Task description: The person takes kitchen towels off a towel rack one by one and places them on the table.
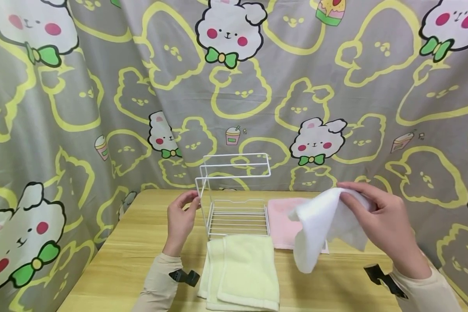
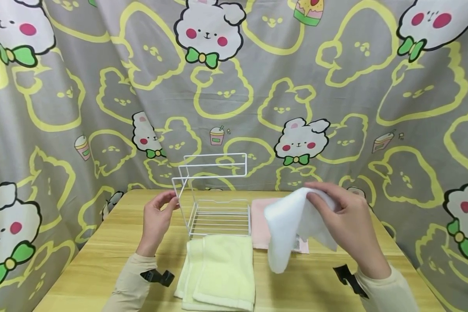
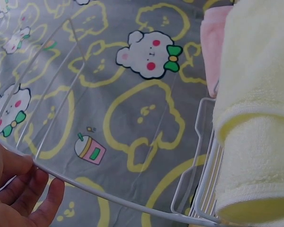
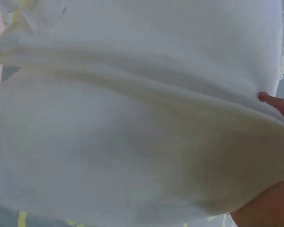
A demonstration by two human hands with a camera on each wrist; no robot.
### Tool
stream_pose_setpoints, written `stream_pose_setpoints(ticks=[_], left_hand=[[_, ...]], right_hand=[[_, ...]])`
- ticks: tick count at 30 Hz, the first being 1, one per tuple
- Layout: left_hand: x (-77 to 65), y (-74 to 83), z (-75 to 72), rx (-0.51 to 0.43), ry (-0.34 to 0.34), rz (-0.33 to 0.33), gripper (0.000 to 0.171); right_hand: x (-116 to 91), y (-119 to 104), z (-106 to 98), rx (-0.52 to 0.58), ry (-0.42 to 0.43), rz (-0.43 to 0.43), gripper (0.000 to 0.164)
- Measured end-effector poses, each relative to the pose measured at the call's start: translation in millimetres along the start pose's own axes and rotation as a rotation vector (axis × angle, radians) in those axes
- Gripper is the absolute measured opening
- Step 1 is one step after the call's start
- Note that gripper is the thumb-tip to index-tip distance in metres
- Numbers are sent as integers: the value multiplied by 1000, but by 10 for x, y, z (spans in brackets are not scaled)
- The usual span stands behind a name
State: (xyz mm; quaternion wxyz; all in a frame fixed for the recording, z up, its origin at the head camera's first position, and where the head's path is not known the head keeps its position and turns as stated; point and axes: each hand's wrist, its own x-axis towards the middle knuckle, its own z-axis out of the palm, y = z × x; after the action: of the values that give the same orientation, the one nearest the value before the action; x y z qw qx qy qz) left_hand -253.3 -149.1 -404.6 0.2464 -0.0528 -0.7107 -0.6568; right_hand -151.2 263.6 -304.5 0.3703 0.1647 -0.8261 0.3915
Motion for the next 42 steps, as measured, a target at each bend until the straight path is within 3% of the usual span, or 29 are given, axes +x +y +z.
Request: stream_pose_setpoints(ticks=[8, 24, 32, 42], left_hand=[[-7, -14, -9, -5, -2, 12, 17], [-5, 1, 1, 4, 1, 16, 16], [-9, 5, 7, -2, 8, 13, 14], [-2, -9, 0, 0, 10, 26, 14]], right_hand=[[-175, 41, 53, -58, -83, -113, 40], [-572, 13, 146, -34, -275, -127, 37], [-735, 272, 332, -64, -412, -20, 19], [-712, 717, 515, -122, -482, 69, 12]])
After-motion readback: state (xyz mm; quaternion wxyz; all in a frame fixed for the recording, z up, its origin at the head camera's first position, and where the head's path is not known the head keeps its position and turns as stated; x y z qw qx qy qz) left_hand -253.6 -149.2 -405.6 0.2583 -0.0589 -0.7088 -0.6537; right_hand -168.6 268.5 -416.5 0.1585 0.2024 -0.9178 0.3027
